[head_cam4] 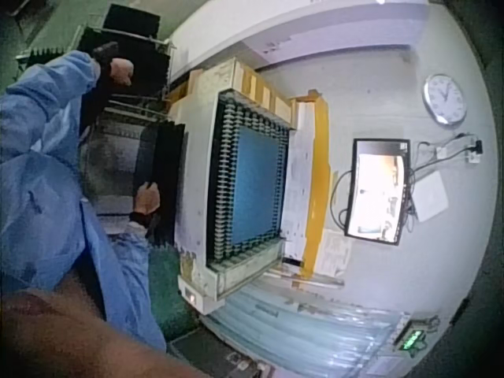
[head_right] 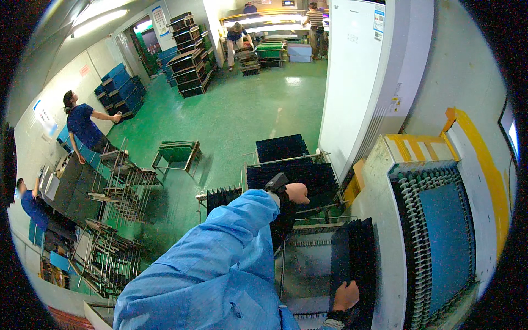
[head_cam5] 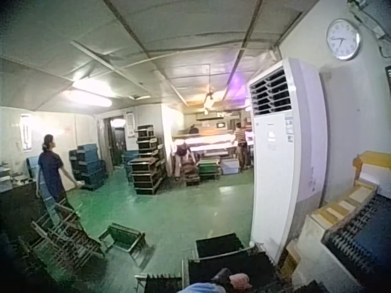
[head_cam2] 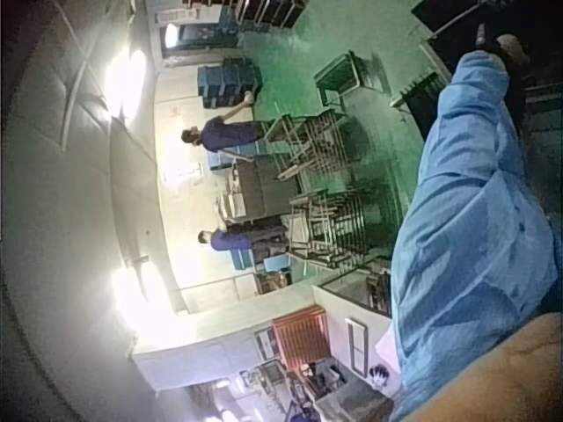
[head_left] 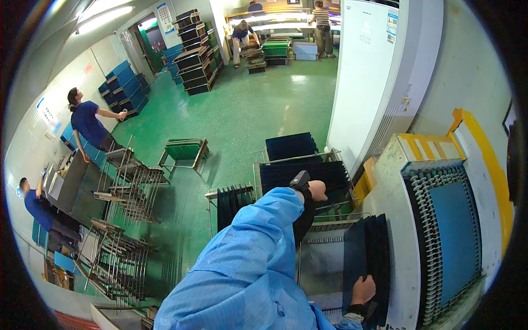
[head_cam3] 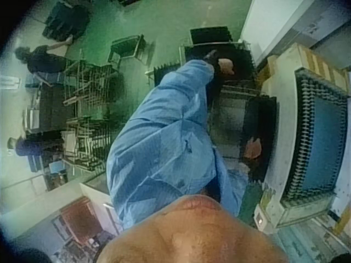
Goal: Unloading blue sheets from a processing machine and placing them into a rack.
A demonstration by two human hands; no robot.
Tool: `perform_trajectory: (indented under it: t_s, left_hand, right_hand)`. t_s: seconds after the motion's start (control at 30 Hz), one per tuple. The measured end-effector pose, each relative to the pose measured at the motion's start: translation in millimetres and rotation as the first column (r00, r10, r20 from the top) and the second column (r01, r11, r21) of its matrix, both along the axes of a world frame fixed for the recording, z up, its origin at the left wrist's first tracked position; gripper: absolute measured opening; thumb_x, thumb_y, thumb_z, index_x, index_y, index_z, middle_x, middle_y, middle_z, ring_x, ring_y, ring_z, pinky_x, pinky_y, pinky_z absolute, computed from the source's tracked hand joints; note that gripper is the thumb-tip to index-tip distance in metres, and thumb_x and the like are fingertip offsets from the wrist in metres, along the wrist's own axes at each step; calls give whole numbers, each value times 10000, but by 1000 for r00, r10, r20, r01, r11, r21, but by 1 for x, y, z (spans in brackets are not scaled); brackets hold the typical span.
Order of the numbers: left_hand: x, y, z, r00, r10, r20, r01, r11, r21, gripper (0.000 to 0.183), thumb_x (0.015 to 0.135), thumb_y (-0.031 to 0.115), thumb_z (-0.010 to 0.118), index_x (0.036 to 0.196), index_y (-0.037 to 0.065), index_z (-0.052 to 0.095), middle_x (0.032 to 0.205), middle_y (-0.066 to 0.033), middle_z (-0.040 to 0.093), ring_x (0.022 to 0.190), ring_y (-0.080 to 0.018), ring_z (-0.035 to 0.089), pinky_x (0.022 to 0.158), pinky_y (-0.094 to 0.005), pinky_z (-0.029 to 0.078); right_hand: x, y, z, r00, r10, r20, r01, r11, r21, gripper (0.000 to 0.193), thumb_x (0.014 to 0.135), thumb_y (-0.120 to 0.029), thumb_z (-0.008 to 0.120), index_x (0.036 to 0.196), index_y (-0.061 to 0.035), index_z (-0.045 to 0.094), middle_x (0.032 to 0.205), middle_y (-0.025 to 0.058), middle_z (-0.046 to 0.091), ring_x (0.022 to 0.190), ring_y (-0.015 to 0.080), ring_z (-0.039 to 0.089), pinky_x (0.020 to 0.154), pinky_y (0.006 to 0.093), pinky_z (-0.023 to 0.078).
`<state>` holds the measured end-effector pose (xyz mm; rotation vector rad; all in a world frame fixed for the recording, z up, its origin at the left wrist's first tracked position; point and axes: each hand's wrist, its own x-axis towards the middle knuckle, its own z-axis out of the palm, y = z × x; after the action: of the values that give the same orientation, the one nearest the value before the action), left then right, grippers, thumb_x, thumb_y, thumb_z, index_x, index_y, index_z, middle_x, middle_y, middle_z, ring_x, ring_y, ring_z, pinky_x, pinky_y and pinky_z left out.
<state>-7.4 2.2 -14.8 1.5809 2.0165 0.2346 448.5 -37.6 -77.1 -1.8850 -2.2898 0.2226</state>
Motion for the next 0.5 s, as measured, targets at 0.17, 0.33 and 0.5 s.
perform_trajectory:
  t_s: [0.17, 0.33, 0.5]
  left_hand:
    - [-3, 0, -2, 1000, -5, 22, 5, 1000, -11, 405, 765, 382, 621, 648, -5, 641, 593, -132, 600, 552, -275, 582, 539, -423, 450]
    - [6, 0, 5, 999, 4, -44, -5, 1000, -18, 368, 756, 368, 634, 681, 11, 681, 681, -145, 645, 697, -318, 628, 668, -432, 494]
    - [-3, -1, -3, 998, 0, 61, 0, 1000, -5, 399, 762, 377, 626, 635, -1, 634, 578, -132, 590, 539, -281, 572, 536, -429, 445]
  right_hand:
    - [-2, 2, 1, 1000, -10, 1, 10, 999, -32, 244, 766, -234, 659, 834, -13, 583, 827, 194, 633, 785, 368, 622, 656, 464, 480]
    - [2, 3, -3, 1000, -3, -7, 3, 1000, 0, 246, 764, -235, 660, 838, -14, 581, 806, 191, 625, 774, 368, 619, 655, 463, 479]
    - [-3, 1, 3, 1000, 1, -2, -1, 1000, -14, 246, 765, -239, 660, 842, -20, 581, 813, 185, 627, 784, 367, 616, 659, 465, 473]
